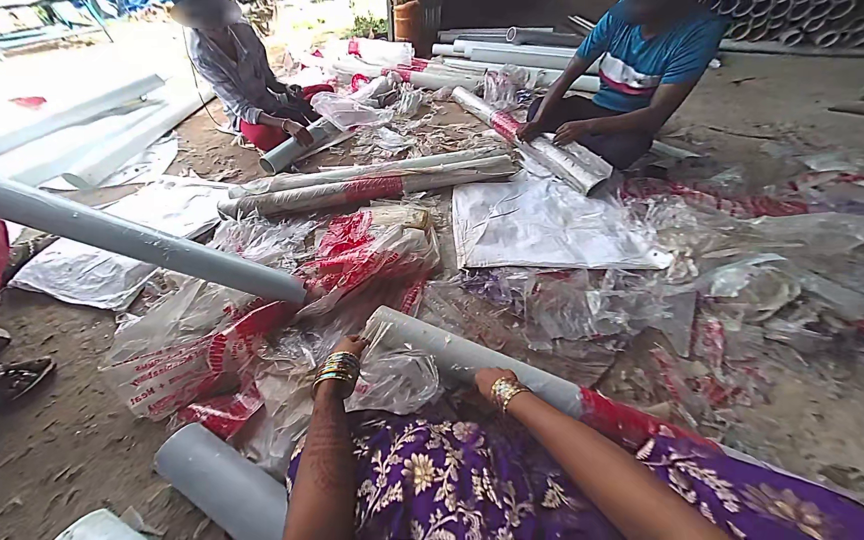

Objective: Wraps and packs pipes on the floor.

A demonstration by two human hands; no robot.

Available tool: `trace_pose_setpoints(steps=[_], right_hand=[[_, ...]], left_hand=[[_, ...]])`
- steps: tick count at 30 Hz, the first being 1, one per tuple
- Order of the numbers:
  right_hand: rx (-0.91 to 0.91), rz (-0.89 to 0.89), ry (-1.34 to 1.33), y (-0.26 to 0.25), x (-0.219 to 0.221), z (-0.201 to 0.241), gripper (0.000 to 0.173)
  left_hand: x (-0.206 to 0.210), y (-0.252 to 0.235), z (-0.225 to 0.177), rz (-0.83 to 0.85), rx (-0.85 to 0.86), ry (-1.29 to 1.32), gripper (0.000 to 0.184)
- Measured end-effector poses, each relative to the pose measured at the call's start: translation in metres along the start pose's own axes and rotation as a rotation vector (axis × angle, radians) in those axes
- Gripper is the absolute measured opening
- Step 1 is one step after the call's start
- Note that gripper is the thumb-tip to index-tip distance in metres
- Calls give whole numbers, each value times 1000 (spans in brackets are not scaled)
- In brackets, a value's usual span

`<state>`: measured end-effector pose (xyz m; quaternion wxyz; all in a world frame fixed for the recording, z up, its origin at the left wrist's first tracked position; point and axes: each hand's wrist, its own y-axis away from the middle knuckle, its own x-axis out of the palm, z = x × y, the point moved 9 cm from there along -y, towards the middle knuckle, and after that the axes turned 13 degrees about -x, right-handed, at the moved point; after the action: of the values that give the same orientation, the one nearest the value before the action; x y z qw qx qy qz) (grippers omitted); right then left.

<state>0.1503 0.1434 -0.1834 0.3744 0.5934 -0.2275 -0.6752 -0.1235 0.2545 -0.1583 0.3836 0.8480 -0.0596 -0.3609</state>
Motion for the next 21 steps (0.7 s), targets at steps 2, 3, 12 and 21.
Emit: trace_pose_setpoints(steps=[2,3,12,21], right_hand=[[-47,-42,-22,-1,-20,3,32],[-97,-82,-31,-5,-34,9,34],[-261,-367,-148,-43,-141,109,39],[-158,-429,-294,-103,-125,126,41]], left_hand=[[1,-1,0,-8,3,-46,38],[2,-2,1,-8,4,-60,38],[4,-2,1,29,14,-97,39],[2,-11,11,73,43,57,29]])
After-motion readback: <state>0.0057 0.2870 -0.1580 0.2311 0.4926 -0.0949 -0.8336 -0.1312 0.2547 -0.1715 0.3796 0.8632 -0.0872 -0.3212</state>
